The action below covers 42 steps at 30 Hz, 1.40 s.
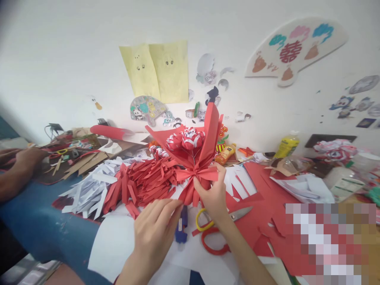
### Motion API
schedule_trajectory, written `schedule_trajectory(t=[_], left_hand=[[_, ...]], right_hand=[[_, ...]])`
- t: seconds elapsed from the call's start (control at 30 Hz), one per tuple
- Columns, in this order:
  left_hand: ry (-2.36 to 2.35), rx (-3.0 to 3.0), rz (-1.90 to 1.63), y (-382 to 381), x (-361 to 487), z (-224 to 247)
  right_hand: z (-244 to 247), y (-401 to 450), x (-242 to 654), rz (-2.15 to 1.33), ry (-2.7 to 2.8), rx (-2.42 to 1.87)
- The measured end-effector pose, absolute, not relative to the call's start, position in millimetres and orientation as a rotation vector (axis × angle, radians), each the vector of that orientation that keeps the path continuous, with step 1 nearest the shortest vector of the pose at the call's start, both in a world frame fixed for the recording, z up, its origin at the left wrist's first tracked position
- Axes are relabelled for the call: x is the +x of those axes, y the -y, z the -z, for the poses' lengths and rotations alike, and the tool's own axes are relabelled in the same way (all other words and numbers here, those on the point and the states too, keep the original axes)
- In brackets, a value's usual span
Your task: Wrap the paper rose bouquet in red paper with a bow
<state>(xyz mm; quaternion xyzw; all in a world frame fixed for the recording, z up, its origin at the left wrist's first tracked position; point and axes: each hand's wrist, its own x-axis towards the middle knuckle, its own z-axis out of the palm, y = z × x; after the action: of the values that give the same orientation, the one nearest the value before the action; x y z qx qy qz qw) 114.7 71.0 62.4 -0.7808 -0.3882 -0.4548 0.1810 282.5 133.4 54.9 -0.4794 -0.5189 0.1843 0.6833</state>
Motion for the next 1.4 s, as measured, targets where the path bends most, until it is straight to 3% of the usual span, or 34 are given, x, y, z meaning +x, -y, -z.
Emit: schedule_trajectory(t=[0.27,0.67,1.4], left_hand=[[0.747,-2.045,1.046,-101,145,-82],[0.851,-2.067,0.934,-107,137,-89],[1.026,-2.028,1.079,-110,137,-76]], right_hand=[[-58,-123,276,-0.500,1.205,-1.119],[-61,-116,268,-0.444,1.287,-1.285],[-47,-121,268,-0.364,1.280,-1.221]])
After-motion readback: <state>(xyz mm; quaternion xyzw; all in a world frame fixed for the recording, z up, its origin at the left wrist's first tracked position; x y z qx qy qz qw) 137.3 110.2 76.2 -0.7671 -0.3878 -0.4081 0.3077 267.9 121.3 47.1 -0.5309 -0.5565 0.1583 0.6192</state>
